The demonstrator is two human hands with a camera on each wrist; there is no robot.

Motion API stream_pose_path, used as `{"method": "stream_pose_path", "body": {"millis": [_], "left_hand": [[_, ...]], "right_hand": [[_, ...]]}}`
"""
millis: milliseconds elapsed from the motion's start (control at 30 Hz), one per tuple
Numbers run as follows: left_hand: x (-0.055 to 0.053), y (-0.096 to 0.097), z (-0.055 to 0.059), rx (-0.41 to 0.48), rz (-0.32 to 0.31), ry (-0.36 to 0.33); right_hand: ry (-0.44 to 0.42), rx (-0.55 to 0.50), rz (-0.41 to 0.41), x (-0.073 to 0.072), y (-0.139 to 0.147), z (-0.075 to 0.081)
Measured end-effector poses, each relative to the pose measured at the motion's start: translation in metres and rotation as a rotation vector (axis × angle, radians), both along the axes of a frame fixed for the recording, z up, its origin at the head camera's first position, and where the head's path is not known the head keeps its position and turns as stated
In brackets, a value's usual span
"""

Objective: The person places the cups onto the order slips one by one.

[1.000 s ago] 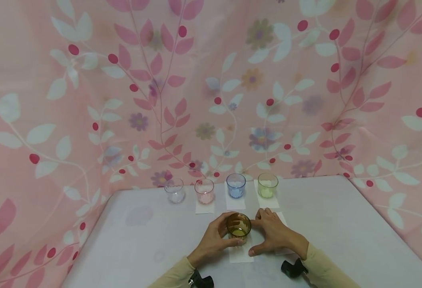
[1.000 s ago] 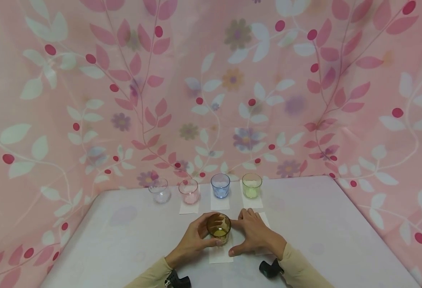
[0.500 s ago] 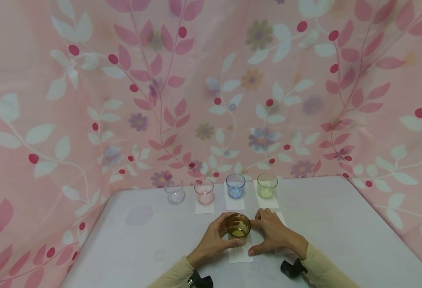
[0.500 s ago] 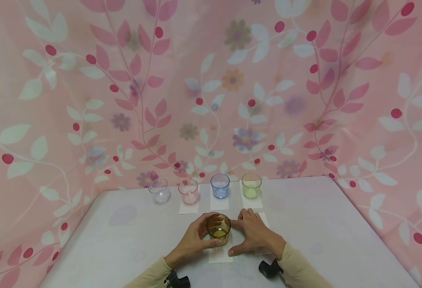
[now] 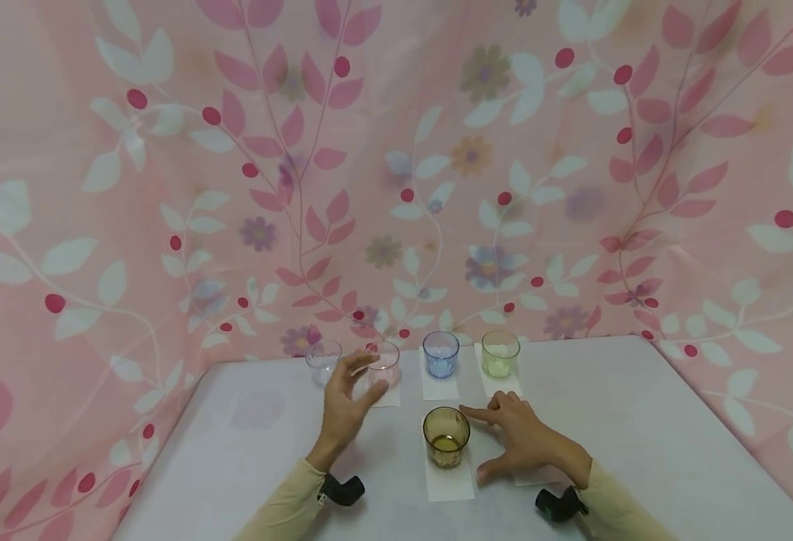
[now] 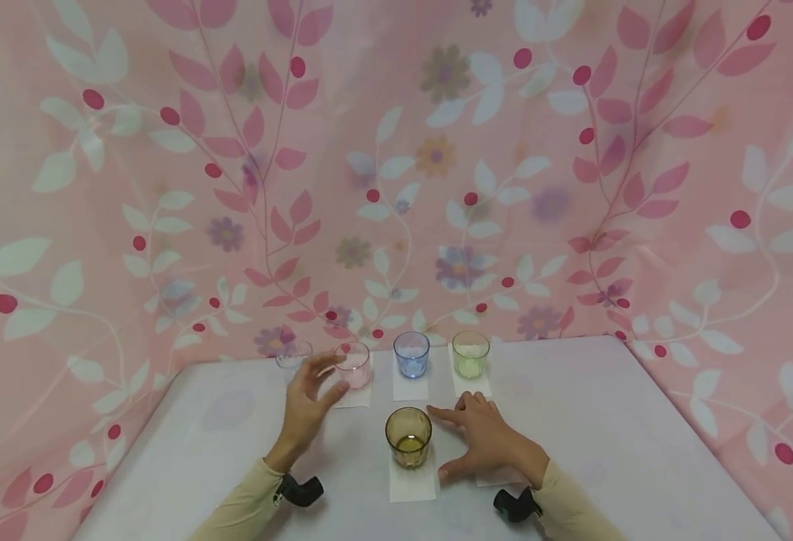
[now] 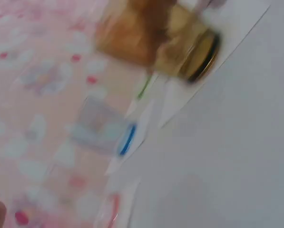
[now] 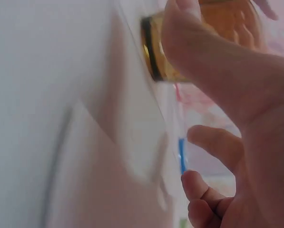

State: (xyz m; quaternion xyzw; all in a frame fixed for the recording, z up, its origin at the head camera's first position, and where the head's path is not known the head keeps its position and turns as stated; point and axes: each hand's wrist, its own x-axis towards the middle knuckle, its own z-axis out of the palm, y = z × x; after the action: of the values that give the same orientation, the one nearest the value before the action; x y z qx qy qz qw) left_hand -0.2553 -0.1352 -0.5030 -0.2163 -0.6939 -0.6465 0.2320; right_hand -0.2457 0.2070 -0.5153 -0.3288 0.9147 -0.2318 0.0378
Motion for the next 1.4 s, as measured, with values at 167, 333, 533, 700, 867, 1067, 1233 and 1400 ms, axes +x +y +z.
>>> {"method": "stream_pose_path", "body": {"millis": [167,333,533,700,867,1067,1233,1400], "left_hand": [[-0.023,-0.039,0.008,0.071,0.278,0.039],[-0.038,-0.074,-0.001,0.054,0.380,-0.139],[-0.048,-0.095,-0.024,0.019,0.315,-0.303],[-0.051,-0.099,-0.036,-0.025,0.285,-0.347],[-0.052,-0.101,-0.043,-0.069,0.269,-0.389],[-0.054,-0.101,-0.047,-0.071,0.249,-0.402],[-0.058,-0.100,-0.048,-0.064,0.228,-0.402],[-0.058,-0.099,-0.048,-0.067,0.227,-0.391]], "right_hand": [[-0.012,-0.049,-0.017,-0.008,0.031,0.007],[-0.043,-0.102,-0.072,-0.016,0.067,0.007],[-0.082,-0.166,-0.069,-0.015,0.096,0.000],[-0.089,-0.220,-0.032,-0.012,0.104,-0.010],[-0.082,-0.239,-0.023,-0.012,0.105,-0.017],[-0.060,-0.201,-0.032,-0.010,0.106,-0.019],[-0.021,-0.195,-0.020,-0.011,0.105,-0.018],[-0.046,-0.192,-0.013,-0.011,0.105,-0.017]]}}
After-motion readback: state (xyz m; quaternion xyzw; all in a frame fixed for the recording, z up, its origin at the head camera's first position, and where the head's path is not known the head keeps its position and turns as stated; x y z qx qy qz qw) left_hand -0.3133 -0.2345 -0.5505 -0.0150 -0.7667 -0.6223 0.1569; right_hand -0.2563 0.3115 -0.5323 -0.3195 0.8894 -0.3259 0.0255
